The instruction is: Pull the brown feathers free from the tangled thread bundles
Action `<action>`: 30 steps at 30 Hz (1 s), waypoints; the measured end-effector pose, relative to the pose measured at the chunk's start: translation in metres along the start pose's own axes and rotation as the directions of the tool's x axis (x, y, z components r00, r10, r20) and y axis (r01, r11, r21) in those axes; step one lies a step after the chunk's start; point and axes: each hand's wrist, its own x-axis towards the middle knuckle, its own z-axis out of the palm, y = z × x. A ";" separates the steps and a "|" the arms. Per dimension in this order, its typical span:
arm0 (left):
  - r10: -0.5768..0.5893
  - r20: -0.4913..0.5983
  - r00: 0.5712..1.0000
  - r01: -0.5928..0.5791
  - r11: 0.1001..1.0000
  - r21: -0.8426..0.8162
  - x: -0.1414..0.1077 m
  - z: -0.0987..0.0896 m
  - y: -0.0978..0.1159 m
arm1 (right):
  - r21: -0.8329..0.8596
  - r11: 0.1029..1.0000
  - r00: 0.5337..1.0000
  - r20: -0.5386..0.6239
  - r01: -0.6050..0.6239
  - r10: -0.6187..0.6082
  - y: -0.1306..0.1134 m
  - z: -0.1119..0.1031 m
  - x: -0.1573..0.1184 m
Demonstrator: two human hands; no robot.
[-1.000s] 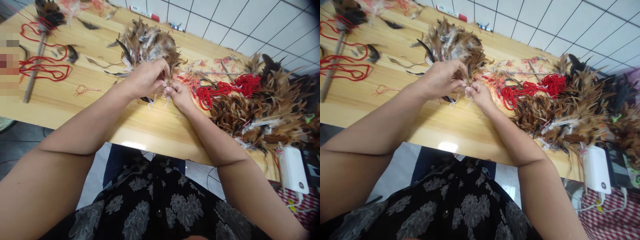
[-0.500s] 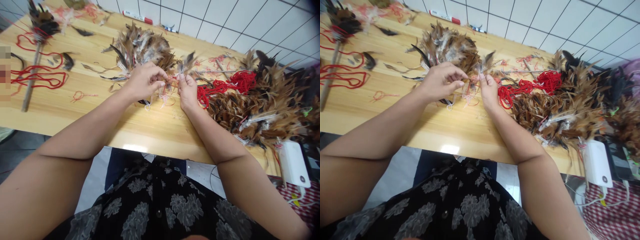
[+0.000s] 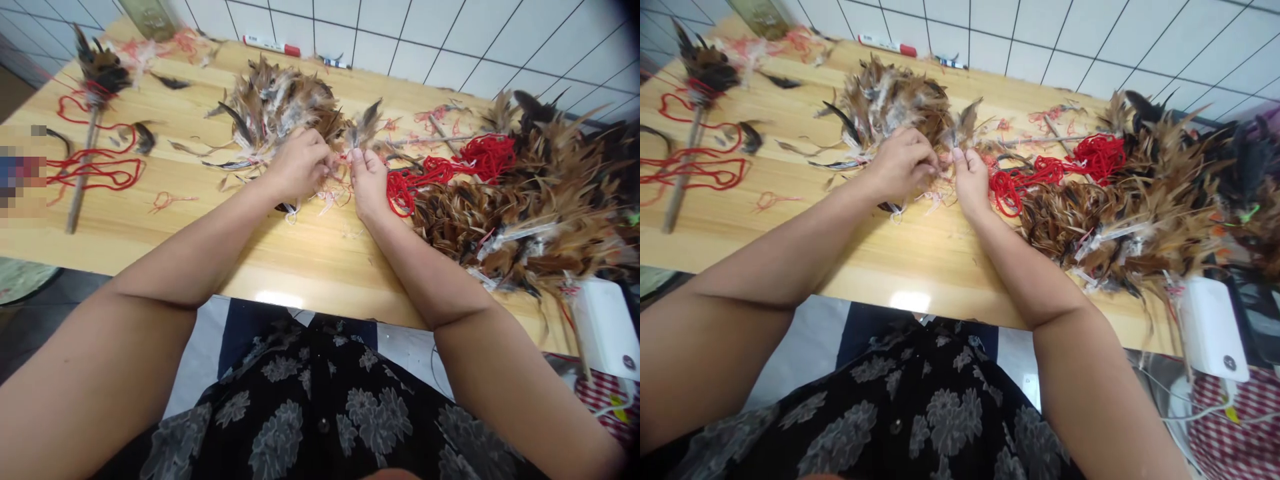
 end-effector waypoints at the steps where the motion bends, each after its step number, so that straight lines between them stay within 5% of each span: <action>1: -0.004 -0.012 1.000 0.004 1.000 -0.006 -0.003 -0.010 0.000 | 0.004 1.000 1.000 -0.010 -0.026 0.026 0.000 0.000 0.000; 8: -0.002 -0.029 1.000 0.002 1.000 0.026 -0.022 -0.062 0.025 | -0.060 0.995 0.996 0.034 -0.083 0.085 -0.012 0.000 -0.008; 16: -0.074 -0.066 0.995 0.067 0.993 -0.098 -0.016 -0.044 0.024 | -0.044 0.982 0.981 0.068 -0.181 0.184 -0.048 0.002 -0.018; 23: -0.081 -0.014 0.997 0.080 0.991 -0.105 -0.013 -0.041 0.033 | -0.017 0.978 0.960 0.187 -0.209 0.208 -0.046 -0.003 -0.015; 30: -0.208 -0.194 0.959 0.209 0.978 -0.017 -0.013 -0.058 0.012 | -0.005 0.975 0.953 0.213 -0.221 0.217 -0.049 -0.003 -0.015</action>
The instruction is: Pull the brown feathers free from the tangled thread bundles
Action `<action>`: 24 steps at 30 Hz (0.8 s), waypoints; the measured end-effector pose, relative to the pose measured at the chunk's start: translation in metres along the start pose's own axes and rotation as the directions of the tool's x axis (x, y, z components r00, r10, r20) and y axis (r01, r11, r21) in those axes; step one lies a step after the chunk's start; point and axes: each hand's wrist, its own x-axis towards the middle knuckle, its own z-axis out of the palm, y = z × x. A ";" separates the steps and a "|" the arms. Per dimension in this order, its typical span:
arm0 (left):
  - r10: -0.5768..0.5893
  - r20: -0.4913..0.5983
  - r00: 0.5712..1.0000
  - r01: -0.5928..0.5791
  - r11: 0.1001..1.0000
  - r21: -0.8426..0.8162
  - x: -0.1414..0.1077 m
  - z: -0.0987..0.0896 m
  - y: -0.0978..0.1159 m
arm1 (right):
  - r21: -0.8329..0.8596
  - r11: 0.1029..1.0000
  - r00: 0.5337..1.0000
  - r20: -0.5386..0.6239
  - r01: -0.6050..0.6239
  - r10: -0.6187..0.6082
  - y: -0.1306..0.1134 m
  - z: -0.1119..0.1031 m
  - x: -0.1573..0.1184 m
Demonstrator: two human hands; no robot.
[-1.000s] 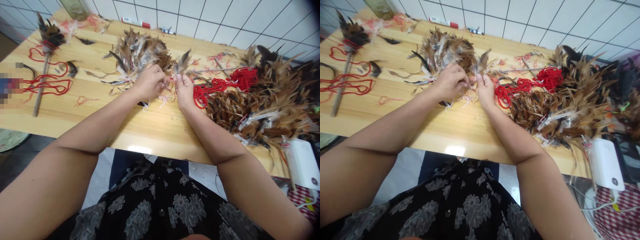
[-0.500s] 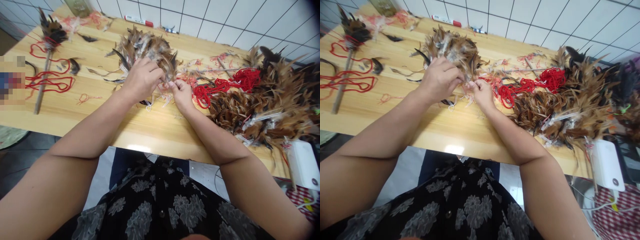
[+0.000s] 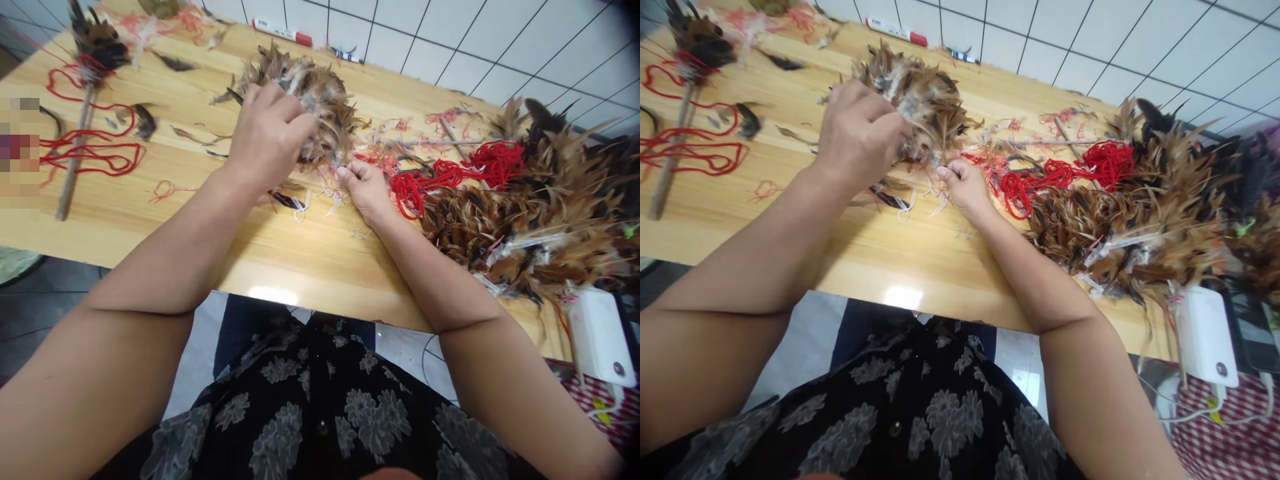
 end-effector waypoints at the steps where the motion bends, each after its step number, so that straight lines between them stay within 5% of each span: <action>1: -0.007 -0.022 1.000 0.007 1.000 0.007 0.001 -0.003 -0.003 | 0.016 1.000 1.000 -0.023 -0.010 0.010 0.000 -0.001 0.000; 7: 0.174 0.079 0.982 -0.174 0.985 -0.013 -0.006 -0.016 0.012 | 0.092 0.995 0.994 -0.100 -0.027 0.036 0.006 -0.004 0.004; 16: 0.191 0.135 0.972 -0.179 0.979 -0.097 -0.011 -0.006 0.026 | 0.109 0.993 0.998 -0.025 -0.047 0.050 -0.004 0.001 -0.002; 24: 0.059 0.110 0.992 -0.040 0.984 -0.172 -0.009 0.008 0.027 | 0.081 0.995 0.998 -0.010 -0.053 0.054 -0.004 0.000 0.000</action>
